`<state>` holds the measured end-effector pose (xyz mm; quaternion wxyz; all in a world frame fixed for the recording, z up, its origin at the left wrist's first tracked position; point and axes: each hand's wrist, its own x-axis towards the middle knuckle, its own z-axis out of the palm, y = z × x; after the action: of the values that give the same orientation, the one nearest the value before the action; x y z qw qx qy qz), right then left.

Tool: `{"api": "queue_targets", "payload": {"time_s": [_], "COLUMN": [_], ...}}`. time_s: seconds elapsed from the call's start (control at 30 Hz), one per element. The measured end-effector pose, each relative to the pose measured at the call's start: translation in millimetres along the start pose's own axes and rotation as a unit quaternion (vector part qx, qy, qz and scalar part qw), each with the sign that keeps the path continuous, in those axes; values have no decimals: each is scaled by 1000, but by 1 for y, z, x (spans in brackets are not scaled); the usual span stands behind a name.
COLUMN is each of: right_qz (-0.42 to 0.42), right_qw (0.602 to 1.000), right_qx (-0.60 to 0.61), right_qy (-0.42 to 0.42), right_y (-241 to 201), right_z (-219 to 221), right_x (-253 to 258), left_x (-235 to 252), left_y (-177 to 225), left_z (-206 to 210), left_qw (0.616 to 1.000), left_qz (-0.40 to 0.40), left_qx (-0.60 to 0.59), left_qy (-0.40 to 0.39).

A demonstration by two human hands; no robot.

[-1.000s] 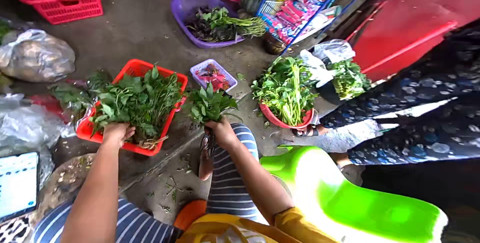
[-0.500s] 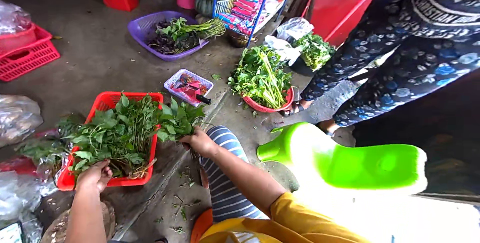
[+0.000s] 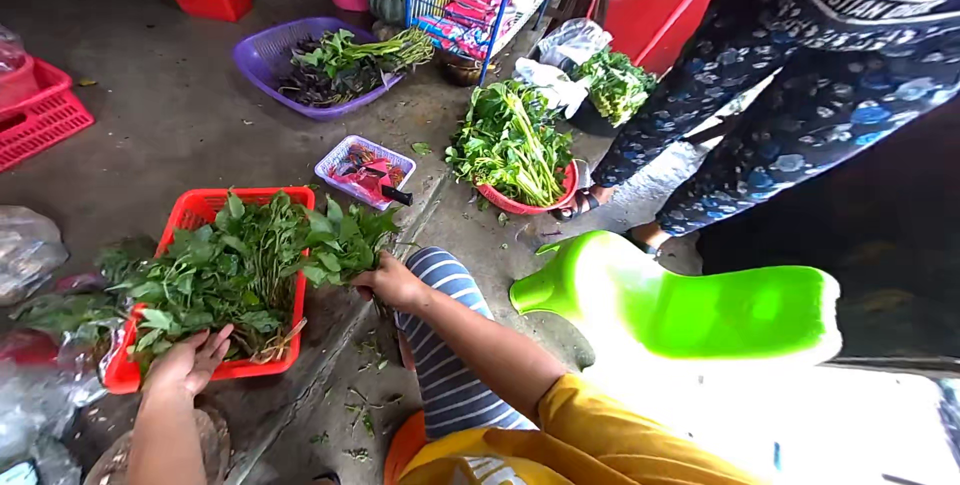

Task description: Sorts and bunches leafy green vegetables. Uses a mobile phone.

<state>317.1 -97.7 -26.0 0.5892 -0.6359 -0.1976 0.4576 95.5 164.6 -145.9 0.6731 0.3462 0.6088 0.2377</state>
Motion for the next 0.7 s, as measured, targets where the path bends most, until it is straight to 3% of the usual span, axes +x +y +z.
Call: {"api": "queue_targets", "payload": {"time_s": [0.13, 0.23, 0.3, 0.37, 0.43, 0.53, 0.6, 0.7], "right_qz": [-9, -41, -68, -83, -92, -91, -92, -103], "right_qw": [999, 997, 997, 996, 995, 995, 994, 992], "right_qx": [-28, -26, -11, -22, -33, -43, -51, -55], "right_qy": [46, 55, 40, 18, 3, -14, -26, -47], "right_y": [9, 32, 38, 38, 38, 37, 37, 38], "right_z": [-3, -6, -4, -4, -3, 2, 6, 13], "right_x": [0, 13, 17, 16, 18, 20, 22, 25], "left_x": [-55, -41, -37, -47, -70, -106, -125, -135], "left_y": [12, 0, -1, 4, 15, 29, 40, 47], "left_z": [21, 14, 10, 8, 9, 0, -20, -69], "left_qw": [1000, 1000, 994, 944, 854, 766, 754, 793], "left_qz": [-20, -15, 20, 73, 101, 133, 176, 248], "left_qx": [3, 8, 109, 321, 511, 624, 619, 542], "left_qy": [0, -14, -10, 1, -6, -75, -132, -127]}}
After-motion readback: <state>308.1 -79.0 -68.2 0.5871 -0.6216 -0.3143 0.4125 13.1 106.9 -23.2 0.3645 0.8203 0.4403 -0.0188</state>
